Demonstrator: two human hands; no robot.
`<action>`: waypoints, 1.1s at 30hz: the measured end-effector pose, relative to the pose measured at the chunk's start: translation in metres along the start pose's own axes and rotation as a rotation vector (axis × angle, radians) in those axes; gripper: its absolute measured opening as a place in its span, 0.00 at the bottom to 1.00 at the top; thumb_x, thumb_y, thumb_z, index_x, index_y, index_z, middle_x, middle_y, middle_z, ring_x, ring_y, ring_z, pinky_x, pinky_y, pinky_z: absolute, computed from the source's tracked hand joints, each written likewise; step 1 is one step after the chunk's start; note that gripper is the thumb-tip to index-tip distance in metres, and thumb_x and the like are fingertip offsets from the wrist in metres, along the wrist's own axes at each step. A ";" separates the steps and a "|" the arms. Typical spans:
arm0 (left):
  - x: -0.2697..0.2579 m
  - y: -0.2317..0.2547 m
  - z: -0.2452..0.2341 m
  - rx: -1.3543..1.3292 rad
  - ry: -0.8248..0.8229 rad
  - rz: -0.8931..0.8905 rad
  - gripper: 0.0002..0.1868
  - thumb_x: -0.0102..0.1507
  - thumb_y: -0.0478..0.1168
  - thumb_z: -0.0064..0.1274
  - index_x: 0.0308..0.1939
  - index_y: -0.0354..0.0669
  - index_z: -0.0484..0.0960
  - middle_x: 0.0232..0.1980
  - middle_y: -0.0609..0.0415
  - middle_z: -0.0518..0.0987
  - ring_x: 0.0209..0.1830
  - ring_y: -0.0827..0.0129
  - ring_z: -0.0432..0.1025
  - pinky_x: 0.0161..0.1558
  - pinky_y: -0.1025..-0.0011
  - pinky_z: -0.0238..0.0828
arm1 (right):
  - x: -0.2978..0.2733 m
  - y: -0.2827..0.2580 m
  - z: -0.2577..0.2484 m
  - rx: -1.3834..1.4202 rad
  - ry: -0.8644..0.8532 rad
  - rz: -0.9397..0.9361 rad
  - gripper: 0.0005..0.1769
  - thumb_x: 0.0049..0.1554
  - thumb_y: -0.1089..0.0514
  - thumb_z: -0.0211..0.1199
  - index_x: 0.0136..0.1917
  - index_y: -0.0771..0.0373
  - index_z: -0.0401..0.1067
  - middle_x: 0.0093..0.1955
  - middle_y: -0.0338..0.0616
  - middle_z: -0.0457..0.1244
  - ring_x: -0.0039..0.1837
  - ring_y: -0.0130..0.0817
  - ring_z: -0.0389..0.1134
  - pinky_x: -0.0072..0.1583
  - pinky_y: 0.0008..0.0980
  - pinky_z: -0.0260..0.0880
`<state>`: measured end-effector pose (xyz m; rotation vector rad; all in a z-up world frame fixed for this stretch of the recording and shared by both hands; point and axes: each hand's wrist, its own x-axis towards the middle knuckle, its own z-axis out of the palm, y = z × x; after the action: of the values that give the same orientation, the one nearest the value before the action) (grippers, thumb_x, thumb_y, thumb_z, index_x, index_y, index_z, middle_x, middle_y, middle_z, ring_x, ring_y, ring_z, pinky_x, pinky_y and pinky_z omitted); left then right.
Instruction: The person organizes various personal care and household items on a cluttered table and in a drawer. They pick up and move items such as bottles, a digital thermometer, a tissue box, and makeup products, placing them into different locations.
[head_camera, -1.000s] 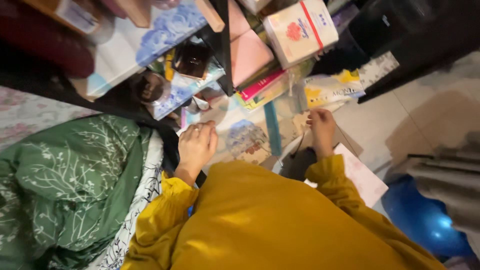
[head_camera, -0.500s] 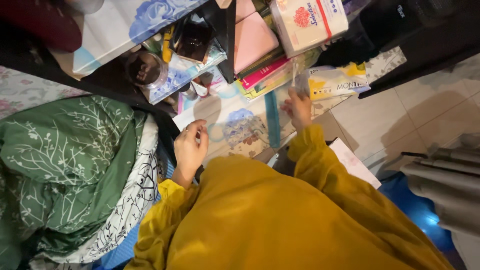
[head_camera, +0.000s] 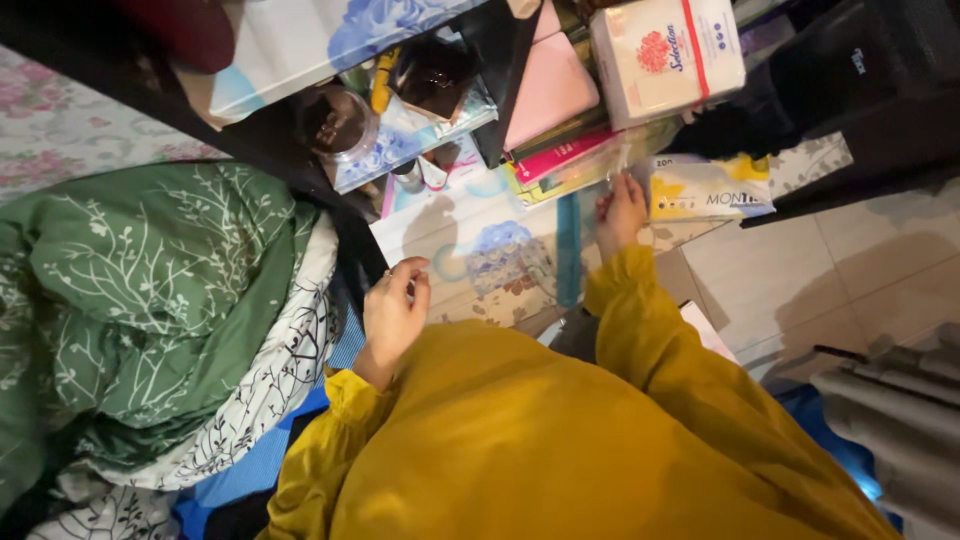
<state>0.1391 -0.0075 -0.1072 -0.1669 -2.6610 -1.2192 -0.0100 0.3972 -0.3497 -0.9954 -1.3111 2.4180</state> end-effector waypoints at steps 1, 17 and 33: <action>-0.001 0.001 0.000 -0.004 0.004 -0.002 0.10 0.65 0.35 0.53 0.50 0.46 0.81 0.36 0.49 0.83 0.29 0.61 0.78 0.33 0.65 0.75 | -0.004 -0.001 -0.002 0.019 -0.008 0.024 0.15 0.62 0.52 0.64 0.61 0.51 0.70 0.33 0.34 0.58 0.31 0.26 0.61 0.32 0.25 0.56; 0.023 -0.004 0.051 -0.122 -0.179 0.029 0.10 0.63 0.36 0.55 0.50 0.44 0.80 0.34 0.47 0.81 0.28 0.58 0.77 0.33 0.64 0.75 | -0.079 -0.012 -0.007 0.157 -0.098 0.123 0.10 0.64 0.52 0.62 0.59 0.51 0.68 0.39 0.33 0.61 0.36 0.24 0.62 0.36 0.22 0.62; 0.030 0.024 0.057 -0.423 -0.280 -0.039 0.21 0.67 0.42 0.59 0.63 0.42 0.79 0.57 0.47 0.81 0.53 0.59 0.79 0.46 0.68 0.78 | -0.225 -0.023 0.069 -0.376 -0.861 0.380 0.21 0.64 0.54 0.63 0.68 0.65 0.72 0.47 0.45 0.65 0.42 0.31 0.65 0.44 0.29 0.67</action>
<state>0.1064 0.0519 -0.1184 -0.3766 -2.5939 -1.8847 0.1105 0.2572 -0.2023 -0.2257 -2.0463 3.1349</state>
